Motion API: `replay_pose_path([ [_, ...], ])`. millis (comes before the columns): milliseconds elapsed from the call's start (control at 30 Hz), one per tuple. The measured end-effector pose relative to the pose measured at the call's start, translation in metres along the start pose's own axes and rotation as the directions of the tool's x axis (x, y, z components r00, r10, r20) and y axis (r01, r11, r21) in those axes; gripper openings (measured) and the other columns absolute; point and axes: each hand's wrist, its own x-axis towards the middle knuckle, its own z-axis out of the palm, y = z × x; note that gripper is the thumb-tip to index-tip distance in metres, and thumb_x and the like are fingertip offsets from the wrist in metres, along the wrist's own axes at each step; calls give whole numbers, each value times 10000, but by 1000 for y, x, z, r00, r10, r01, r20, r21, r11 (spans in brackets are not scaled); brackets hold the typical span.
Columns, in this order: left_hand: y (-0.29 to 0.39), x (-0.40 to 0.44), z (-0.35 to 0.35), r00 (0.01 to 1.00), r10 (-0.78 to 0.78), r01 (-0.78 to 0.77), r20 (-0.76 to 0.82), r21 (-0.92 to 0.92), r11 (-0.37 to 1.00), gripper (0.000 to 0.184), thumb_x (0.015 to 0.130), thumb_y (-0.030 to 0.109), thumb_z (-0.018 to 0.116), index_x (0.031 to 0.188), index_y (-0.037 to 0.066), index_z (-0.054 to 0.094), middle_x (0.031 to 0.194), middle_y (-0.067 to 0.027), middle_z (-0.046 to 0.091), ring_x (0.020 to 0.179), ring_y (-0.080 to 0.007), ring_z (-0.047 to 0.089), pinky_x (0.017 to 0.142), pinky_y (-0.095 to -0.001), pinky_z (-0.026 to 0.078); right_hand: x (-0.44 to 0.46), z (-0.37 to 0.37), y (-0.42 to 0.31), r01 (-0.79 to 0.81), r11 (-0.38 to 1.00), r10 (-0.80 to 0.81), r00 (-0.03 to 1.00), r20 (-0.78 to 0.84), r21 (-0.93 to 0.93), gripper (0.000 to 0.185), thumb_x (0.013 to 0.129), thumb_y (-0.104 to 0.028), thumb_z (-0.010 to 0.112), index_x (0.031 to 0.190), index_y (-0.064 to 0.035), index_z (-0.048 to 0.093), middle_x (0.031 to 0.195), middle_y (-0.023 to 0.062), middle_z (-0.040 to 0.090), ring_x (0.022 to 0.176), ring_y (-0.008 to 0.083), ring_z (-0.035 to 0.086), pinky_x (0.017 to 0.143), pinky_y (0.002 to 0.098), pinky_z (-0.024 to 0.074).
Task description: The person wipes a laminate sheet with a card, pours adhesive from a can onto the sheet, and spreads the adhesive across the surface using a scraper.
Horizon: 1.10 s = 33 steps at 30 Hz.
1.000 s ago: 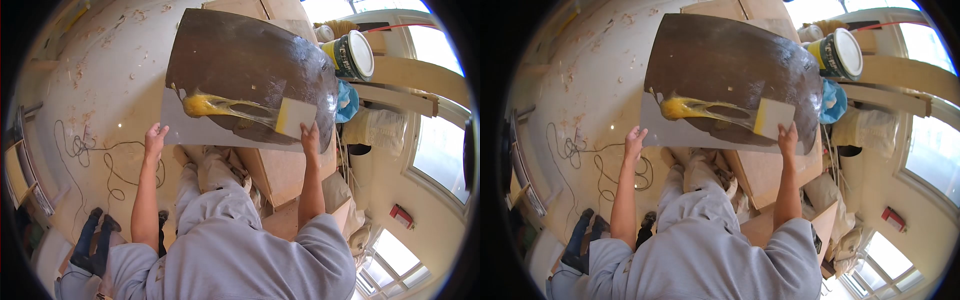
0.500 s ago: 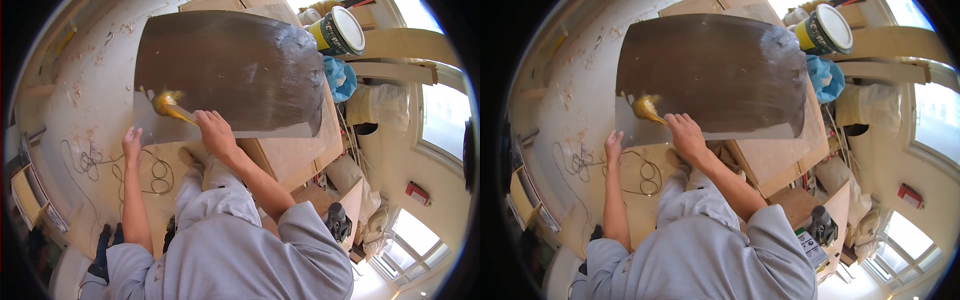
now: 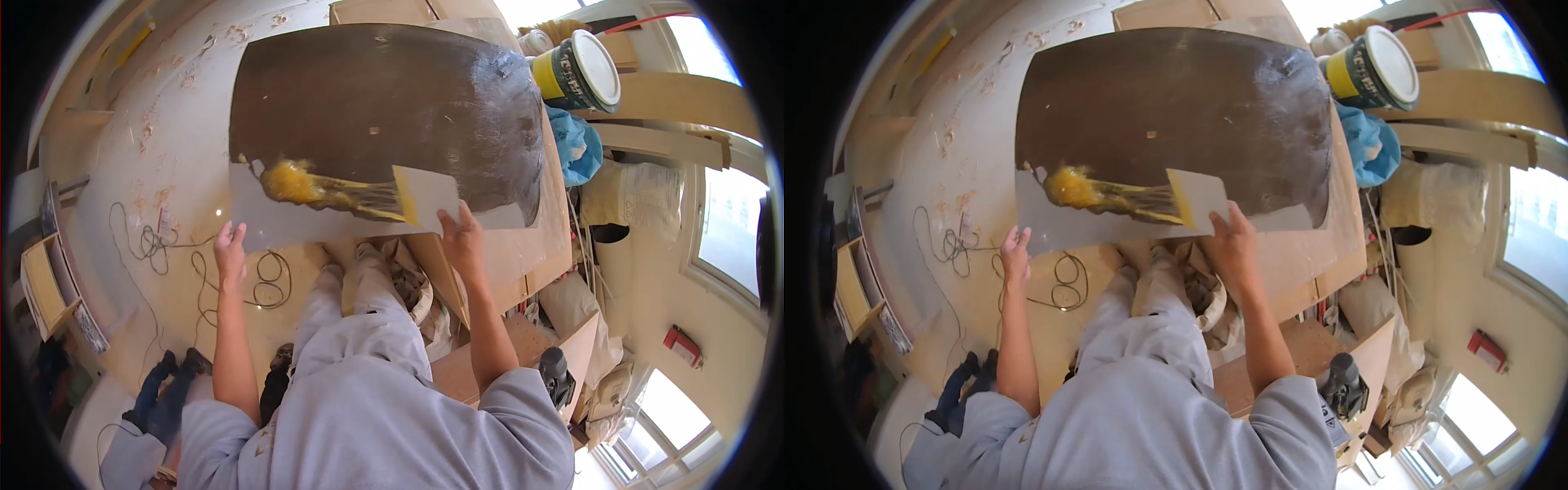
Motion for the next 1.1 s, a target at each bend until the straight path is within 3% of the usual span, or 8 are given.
replay_pose_path([
  [267,-15,-54,17,991,-122,128,47,-159,979,444,904,143,594,1266,-64,442,1119,-103,604,974,-145,576,742,-303,490,12,45,-25,366,926,-365,930,34,-90,159,876,-51,569,1018,18,592,907,195,636,876,305,627,749,349,477],
  [400,-10,-29,68,996,-65,71,64,-106,992,558,892,218,616,1321,-59,392,1141,-112,594,985,-154,573,733,-309,477,35,-6,27,7,999,-14,983,-184,-34,207,880,-103,581,1034,34,557,951,248,608,846,427,581,716,418,474],
  [700,27,-16,129,998,-25,30,53,-81,996,502,898,205,609,1315,-6,426,1144,-64,598,952,-120,573,690,-295,458,89,-28,113,69,982,-51,993,-104,174,215,846,-35,531,1033,44,603,1036,230,630,947,330,626,810,346,492],
  [767,24,-13,131,997,-34,41,69,-106,994,555,890,223,621,1343,-9,399,1175,-90,585,969,-131,573,687,-299,467,90,36,115,293,901,-311,950,-5,-321,117,742,22,541,723,35,656,969,268,624,897,386,633,730,372,525],
  [833,15,1,127,999,-24,26,29,-74,997,601,883,244,631,1360,-17,376,1206,-109,571,985,-141,573,680,-304,476,79,61,10,-187,980,182,980,84,67,186,814,-80,581,975,12,574,873,329,566,850,485,540,722,488,449],
  [933,20,10,100,998,-54,53,-39,-26,998,643,879,272,633,1376,-23,352,1239,-107,557,979,-149,574,650,-311,471,69,42,-4,-62,991,56,997,55,122,234,835,-58,570,1058,-4,521,824,297,573,850,479,564,657,420,461],
  [1067,35,13,67,996,-59,65,-74,81,995,581,900,226,613,1358,-36,371,1191,-105,581,914,-135,587,643,-285,458,75,-91,207,283,761,-428,895,-124,-583,359,875,-198,614,1109,65,545,1057,217,610,907,343,636,757,390,495],
  [1100,30,19,58,994,-59,67,-88,97,993,585,899,235,614,1359,-32,372,1192,-100,582,904,-129,586,634,-273,446,77,-139,152,-226,970,200,953,-226,-93,414,875,-246,628,1155,50,551,1062,221,616,967,341,619,808,400,484],
])
